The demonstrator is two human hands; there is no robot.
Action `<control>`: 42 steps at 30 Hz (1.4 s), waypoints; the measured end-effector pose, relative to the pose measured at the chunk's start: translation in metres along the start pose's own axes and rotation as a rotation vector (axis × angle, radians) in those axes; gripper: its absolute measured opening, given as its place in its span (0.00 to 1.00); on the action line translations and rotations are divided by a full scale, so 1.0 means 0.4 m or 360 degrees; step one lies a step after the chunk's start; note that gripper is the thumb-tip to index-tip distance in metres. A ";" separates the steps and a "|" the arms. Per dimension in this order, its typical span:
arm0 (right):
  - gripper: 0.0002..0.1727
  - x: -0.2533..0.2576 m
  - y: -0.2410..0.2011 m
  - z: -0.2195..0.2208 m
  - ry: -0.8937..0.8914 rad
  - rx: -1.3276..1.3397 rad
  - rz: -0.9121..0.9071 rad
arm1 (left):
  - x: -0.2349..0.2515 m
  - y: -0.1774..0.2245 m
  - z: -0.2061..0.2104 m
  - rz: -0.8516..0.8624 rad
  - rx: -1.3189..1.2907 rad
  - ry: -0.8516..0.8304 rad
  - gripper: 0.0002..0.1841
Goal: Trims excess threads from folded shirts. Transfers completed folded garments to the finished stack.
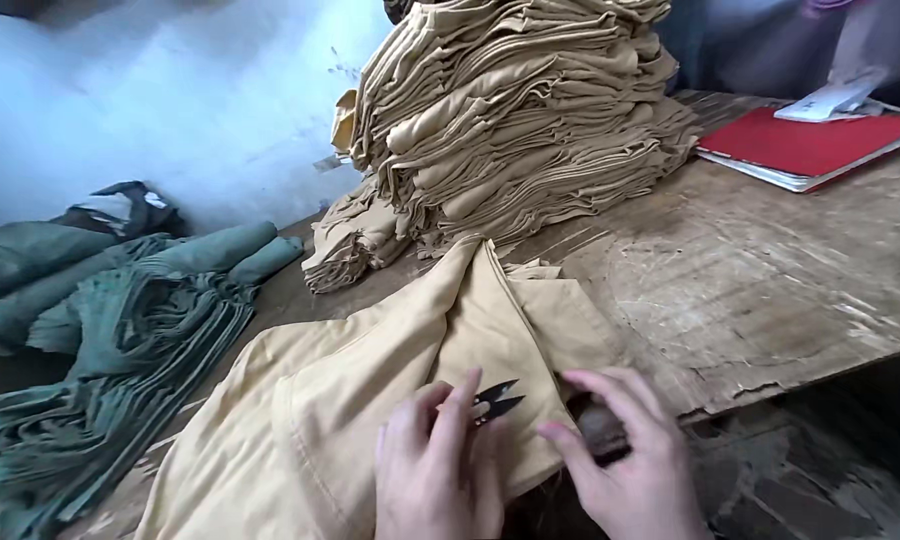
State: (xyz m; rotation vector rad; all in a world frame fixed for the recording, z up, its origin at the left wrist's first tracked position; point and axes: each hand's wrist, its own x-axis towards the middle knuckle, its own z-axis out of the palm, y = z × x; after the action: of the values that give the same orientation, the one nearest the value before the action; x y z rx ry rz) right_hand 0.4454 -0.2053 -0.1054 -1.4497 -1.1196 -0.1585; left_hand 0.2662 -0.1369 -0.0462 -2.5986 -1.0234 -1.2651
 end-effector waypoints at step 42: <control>0.27 0.015 -0.005 0.048 -0.0168 0.0949 -0.0107 | 0.066 -0.019 0.039 -0.0239 -0.0798 -0.0371 0.11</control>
State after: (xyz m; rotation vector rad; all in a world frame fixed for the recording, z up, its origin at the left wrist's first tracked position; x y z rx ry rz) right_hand 0.4375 -0.1867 -0.1046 -0.8959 -1.1739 0.1962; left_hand 0.2839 -0.1116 -0.0389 -3.1597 -1.0663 -1.4351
